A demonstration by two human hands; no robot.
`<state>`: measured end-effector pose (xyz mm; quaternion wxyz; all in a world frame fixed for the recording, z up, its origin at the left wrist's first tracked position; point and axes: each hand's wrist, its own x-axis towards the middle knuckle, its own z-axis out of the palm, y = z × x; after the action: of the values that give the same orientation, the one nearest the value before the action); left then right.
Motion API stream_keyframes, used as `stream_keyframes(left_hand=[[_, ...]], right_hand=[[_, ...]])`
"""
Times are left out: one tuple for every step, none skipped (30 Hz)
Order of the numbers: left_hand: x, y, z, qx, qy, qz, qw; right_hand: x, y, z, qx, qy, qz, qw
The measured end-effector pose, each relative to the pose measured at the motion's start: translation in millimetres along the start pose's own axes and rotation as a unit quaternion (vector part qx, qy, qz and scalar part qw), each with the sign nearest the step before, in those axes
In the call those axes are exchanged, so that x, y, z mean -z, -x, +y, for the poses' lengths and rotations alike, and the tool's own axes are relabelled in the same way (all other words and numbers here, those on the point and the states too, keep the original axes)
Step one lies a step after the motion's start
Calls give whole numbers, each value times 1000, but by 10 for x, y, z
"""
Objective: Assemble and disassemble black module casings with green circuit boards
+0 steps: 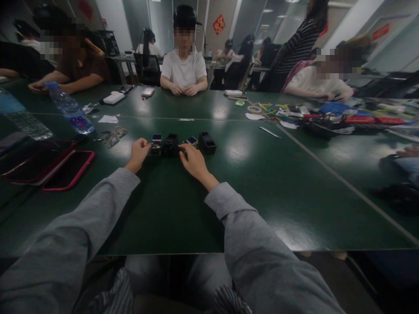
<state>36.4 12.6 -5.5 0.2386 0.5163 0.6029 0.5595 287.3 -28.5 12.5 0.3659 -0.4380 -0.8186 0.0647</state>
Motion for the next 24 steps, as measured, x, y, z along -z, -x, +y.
stream_keyframes(left_hand=[[-1,-3,-5,-2,1,0,1000],[-2,-6,-11,-4,1,0,1000],[-3,-9,-18,-6,1,1,1000],[-4,-12,-26,-9,1,2,1000],[-6,-16,-32,-11,1,2,1000],[-8,-19,-39,-13,1,3,1000],[-10,-22,-44,-15,0,4,1000],[-11,-24,-47,-18,0,5,1000],[-13,-26,-50,-20,-1,5,1000],[-13,-28,-51,-21,-3,5,1000],[-14,-28,-50,-23,-4,5,1000],[-14,-27,-50,-24,-6,5,1000],[-13,-26,-48,-25,-6,6,1000],[-12,-24,-46,-26,-6,6,1000],[-10,-22,-45,-27,-7,5,1000],[-9,-20,-43,-28,-7,5,1000],[-8,-18,-42,-28,-8,4,1000],[-7,-17,-42,-29,-10,3,1000],[-7,-17,-43,-30,-11,4,999],[-8,-17,-44,-31,-12,4,999],[-8,-18,-47,-31,-12,5,999],[-9,-19,-50,-31,-12,6,999],[-10,-20,-53,-30,-11,6,999],[-11,-20,-56,-30,-9,6,1000]], right_hand=[[-6,6,-3,5,-8,-1,1000],[-14,11,-2,10,-17,-2,1000],[-22,14,3,15,-27,-4,1000],[-30,15,12,18,-38,-7,999],[-38,14,24,17,-50,-8,999],[-44,10,38,14,-63,-9,998],[-49,5,51,10,-75,-9,997],[-52,-2,62,4,-86,-7,996],[-52,-8,69,-2,-95,-3,995],[-50,-14,73,-7,-100,3,995],[-46,-19,71,-10,-103,9,995],[-40,-22,66,-11,-103,15,995],[-32,-24,57,-11,-100,21,995],[-23,-25,47,-9,-96,25,995],[-13,-25,35,-7,-92,29,995],[-2,-24,24,-4,-89,32,996],[9,-24,15,-2,-85,36,996],[20,-25,8,0,-81,42,996],[29,-26,2,3,-75,48,996],[37,-28,0,6,-67,55,996],[43,-30,-1,10,-56,63,996],[45,-32,0,15,-42,70,997],[45,-33,2,19,-27,75,997],[42,-33,6,20,-11,79,997]])
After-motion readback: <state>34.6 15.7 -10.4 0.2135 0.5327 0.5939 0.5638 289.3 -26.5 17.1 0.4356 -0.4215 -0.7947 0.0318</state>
